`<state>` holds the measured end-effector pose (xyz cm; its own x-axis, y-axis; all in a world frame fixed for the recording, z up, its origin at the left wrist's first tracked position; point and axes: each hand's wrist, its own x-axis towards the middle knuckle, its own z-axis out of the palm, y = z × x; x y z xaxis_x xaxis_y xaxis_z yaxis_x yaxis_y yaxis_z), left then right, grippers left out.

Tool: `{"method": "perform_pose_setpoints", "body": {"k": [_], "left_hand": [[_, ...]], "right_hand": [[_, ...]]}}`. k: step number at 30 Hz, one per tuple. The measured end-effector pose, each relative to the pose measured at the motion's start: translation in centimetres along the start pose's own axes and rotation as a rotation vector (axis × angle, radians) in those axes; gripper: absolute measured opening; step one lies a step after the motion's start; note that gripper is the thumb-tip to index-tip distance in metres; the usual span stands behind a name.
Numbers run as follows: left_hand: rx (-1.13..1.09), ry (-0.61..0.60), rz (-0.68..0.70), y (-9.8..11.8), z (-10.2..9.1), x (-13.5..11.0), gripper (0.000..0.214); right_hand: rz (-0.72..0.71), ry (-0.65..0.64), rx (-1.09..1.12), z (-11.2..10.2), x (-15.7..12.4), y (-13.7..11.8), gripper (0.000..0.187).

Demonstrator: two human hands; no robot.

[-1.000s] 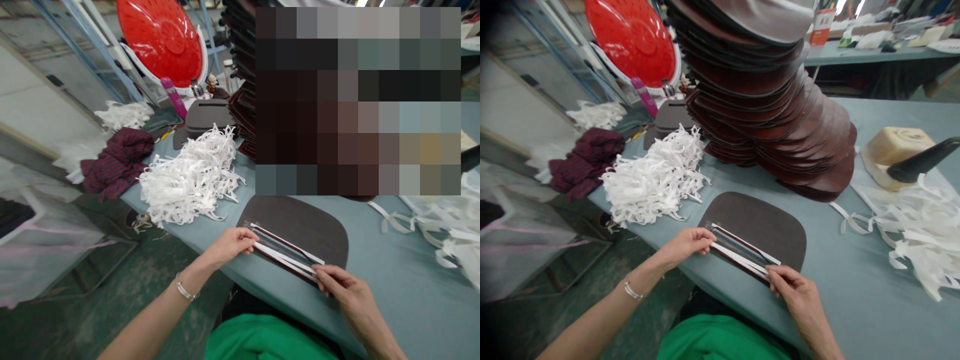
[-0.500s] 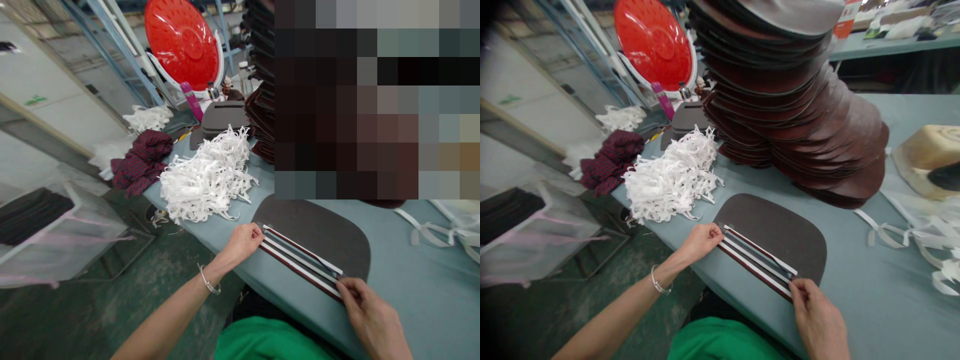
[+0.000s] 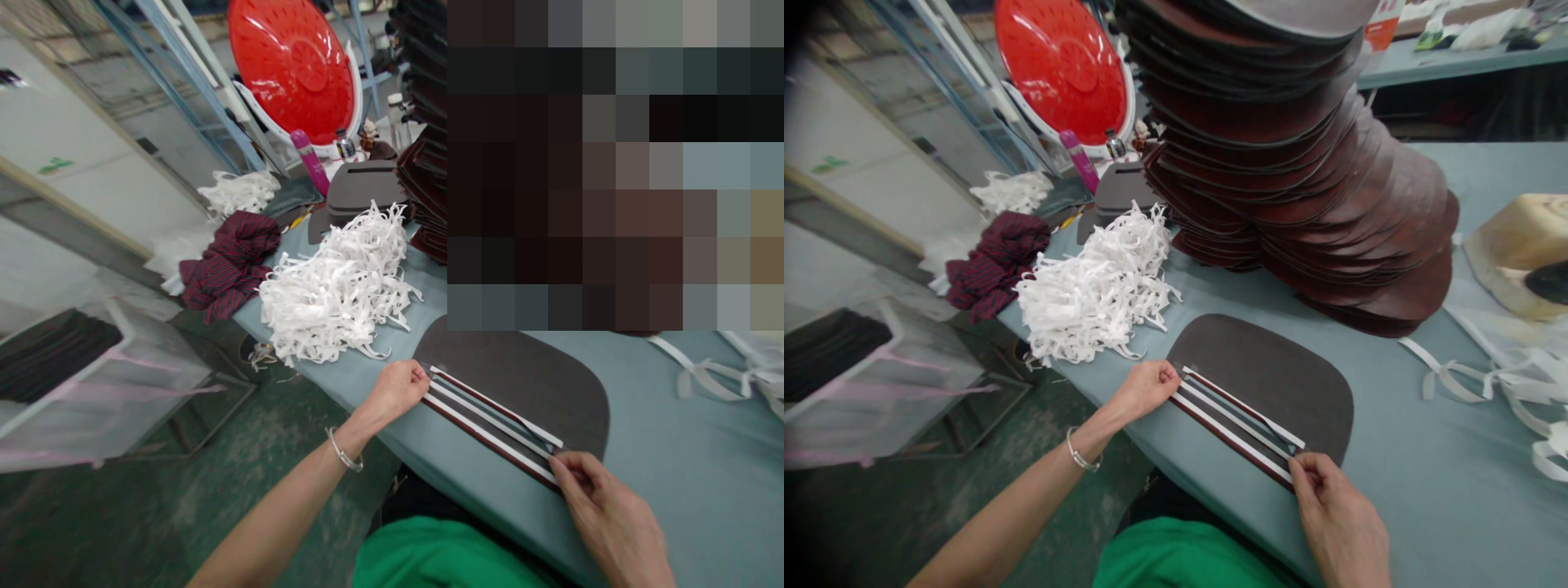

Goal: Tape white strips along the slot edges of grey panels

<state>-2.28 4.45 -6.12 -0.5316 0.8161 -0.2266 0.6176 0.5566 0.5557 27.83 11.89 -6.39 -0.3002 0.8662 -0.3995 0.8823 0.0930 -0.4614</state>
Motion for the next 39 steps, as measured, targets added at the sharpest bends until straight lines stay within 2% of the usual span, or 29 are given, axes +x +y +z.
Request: {"method": "perform_pose_setpoints", "body": {"k": [7,12,15,20,24,28,32,37,39], "left_hand": [[0.058,0.045,0.017,0.9,0.2,-0.8,0.010],[0.276,0.249,0.309,1.5,1.4,-3.0,0.014],[0.382,0.248,0.430,1.1,2.0,-4.1,0.022],[0.554,0.188,0.540,0.8,2.0,-5.8,0.040],[0.687,0.168,0.540,1.8,2.0,-6.9,0.049],[0.706,0.189,0.499,2.7,2.9,-7.3,0.046],[0.641,0.178,0.546,3.4,3.8,-7.2,0.046],[0.550,0.151,0.527,4.7,4.0,-7.0,0.042],[0.489,0.117,0.590,5.4,4.5,-7.2,0.041]], "right_hand": [[-0.007,0.017,-0.029,-0.2,-0.1,-0.5,0.036],[-0.014,0.052,-0.031,-0.3,-0.4,-1.4,0.029],[0.007,0.074,-0.021,-0.5,-0.4,-1.6,0.023],[0.027,0.101,-0.006,-0.6,-0.5,-1.7,0.018],[0.034,0.118,-0.036,-0.4,-0.3,-1.7,0.016],[0.017,0.166,-0.102,0.1,-0.1,-1.5,0.012],[-0.096,0.211,-0.154,0.4,-0.1,-1.0,0.006],[-0.450,0.313,-0.112,0.0,0.5,-0.4,0.018],[-0.541,0.315,-0.140,0.0,0.9,-0.4,0.021]]}}
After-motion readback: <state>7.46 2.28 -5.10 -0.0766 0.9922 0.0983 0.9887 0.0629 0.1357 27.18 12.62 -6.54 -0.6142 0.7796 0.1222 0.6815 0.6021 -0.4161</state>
